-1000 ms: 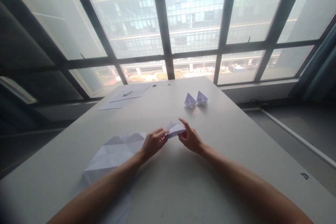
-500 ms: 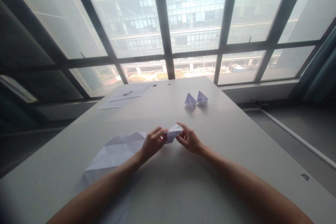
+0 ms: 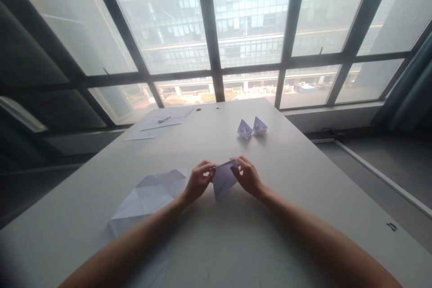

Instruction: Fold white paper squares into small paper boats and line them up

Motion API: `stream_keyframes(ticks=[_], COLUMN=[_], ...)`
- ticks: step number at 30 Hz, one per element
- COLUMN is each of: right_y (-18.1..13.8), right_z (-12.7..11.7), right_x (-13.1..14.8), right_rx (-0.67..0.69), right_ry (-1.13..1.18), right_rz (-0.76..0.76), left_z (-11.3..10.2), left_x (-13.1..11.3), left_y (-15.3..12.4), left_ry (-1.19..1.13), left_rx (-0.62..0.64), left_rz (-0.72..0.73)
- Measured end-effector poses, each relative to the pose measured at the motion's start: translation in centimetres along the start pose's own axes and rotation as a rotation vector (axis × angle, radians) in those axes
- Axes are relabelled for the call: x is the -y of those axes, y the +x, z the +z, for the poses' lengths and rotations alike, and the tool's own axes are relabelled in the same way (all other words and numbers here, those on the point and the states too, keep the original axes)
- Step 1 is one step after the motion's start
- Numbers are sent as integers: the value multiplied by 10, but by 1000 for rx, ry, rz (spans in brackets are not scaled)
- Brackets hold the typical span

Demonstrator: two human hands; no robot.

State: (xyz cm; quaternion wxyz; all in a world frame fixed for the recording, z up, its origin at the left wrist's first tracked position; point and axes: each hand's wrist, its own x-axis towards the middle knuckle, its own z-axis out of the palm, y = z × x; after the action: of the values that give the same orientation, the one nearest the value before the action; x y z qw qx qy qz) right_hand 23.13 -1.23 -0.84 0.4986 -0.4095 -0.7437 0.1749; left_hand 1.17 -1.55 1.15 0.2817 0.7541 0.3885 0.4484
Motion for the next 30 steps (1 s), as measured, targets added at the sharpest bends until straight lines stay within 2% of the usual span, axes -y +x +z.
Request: stream_keyframes(ticks=[3,5,9,11,13,17,20,26,30], right_y=[2,1,-1,-1,-1,-3,-4,-3,-2], right_z=[-4,-6,-13,-17,-20,-17,-12,-12,-13], right_x=[-4,-5,-3,-1,1,0,0,-1,-5], right_rx=[39,106,354,473,535,494,459,403,410], right_ry=[-23,-60,-159,-195,-205,-225,-247,-251,-264], right_rz=[-54,-110,-259,-306,-325,-300,-288,-206,-201], left_z=[-1,-2,-4,-3,-2,-2,-2,-3,-6], left_x=[7,13,20,20,19,12,8,4,6], left_y=[2,3,3,2,0,-4,-6,-6,-6], left_ry=[-46,30,240,270,276,362,450,494,460], left_rx=[-1,-11,6,25,61,182,276,290,372], left_rz=[-57,-70,-82,-68,-13,125,165,202,261])
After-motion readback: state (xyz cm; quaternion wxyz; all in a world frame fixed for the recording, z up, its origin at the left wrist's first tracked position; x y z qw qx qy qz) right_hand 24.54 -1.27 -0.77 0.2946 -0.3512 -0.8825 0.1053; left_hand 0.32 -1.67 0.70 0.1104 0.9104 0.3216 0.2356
